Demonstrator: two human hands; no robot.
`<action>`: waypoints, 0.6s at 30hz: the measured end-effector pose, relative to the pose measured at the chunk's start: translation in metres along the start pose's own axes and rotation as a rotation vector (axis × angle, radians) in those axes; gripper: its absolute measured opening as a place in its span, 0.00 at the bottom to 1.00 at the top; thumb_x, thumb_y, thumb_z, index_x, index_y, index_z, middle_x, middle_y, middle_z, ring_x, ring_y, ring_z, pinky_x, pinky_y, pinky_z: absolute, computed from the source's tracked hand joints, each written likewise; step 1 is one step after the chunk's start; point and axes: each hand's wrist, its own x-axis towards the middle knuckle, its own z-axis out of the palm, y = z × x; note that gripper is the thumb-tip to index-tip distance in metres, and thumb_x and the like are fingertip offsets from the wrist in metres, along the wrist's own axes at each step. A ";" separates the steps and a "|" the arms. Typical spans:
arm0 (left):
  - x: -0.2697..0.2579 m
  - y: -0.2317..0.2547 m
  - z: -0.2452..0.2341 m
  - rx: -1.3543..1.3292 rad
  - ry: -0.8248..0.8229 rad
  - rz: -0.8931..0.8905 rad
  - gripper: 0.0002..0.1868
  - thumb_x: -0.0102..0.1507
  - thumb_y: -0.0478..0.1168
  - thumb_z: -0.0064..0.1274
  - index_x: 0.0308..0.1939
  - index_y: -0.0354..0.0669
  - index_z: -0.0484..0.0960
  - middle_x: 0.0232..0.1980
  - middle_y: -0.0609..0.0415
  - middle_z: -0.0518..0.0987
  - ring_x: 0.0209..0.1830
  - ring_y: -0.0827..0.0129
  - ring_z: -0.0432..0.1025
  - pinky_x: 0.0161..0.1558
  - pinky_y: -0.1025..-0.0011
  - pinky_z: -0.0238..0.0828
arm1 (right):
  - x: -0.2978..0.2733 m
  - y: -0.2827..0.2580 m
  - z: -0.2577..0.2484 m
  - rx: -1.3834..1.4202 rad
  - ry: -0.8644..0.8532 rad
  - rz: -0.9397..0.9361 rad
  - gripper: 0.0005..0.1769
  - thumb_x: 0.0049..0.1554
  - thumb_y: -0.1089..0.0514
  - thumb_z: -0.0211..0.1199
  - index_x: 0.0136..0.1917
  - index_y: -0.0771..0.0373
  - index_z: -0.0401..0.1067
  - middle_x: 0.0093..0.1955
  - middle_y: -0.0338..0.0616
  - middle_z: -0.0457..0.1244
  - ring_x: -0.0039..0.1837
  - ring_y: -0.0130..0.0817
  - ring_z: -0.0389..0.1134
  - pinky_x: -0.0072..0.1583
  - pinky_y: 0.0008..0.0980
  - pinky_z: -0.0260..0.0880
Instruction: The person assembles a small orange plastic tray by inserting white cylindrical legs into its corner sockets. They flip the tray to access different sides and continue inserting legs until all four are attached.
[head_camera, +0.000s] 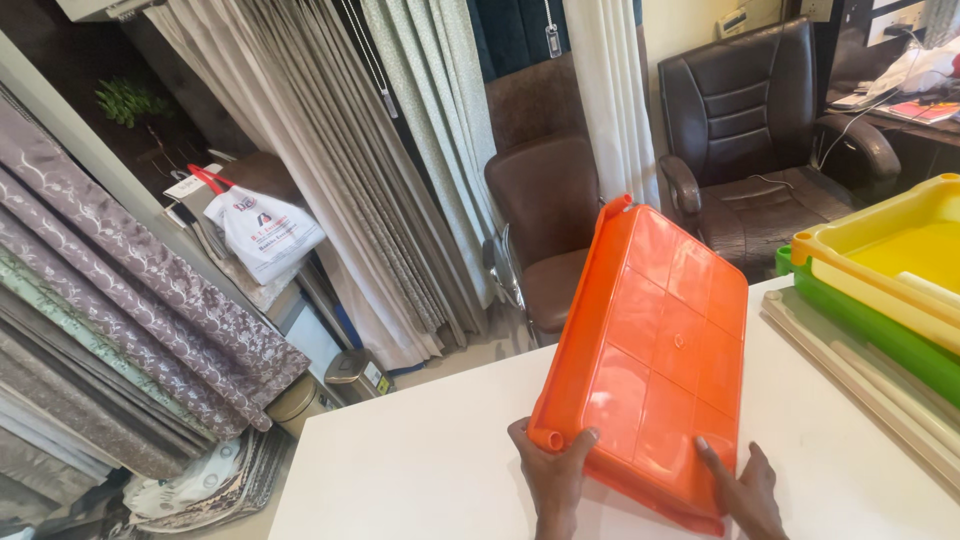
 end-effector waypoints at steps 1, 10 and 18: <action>0.001 -0.003 0.000 -0.036 -0.001 -0.029 0.38 0.48 0.39 0.71 0.53 0.45 0.61 0.48 0.49 0.74 0.43 0.64 0.74 0.37 0.65 0.77 | 0.006 0.009 -0.001 -0.023 -0.016 0.111 0.63 0.53 0.31 0.71 0.81 0.76 0.47 0.71 0.74 0.54 0.67 0.61 0.63 0.65 0.53 0.66; 0.025 -0.059 -0.010 -0.100 0.075 -0.354 0.39 0.51 0.42 0.68 0.57 0.46 0.58 0.56 0.47 0.70 0.52 0.61 0.74 0.40 0.52 0.84 | 0.000 0.029 -0.008 0.200 -0.096 0.040 0.47 0.45 0.44 0.77 0.70 0.70 0.70 0.61 0.58 0.71 0.61 0.46 0.73 0.60 0.47 0.74; 0.071 -0.175 0.009 -0.218 0.326 -0.395 0.46 0.47 0.43 0.74 0.58 0.28 0.61 0.56 0.33 0.70 0.56 0.46 0.76 0.46 0.57 0.81 | 0.011 0.028 -0.035 0.120 -0.120 -0.045 0.47 0.46 0.45 0.76 0.74 0.67 0.68 0.64 0.57 0.71 0.67 0.45 0.72 0.70 0.44 0.65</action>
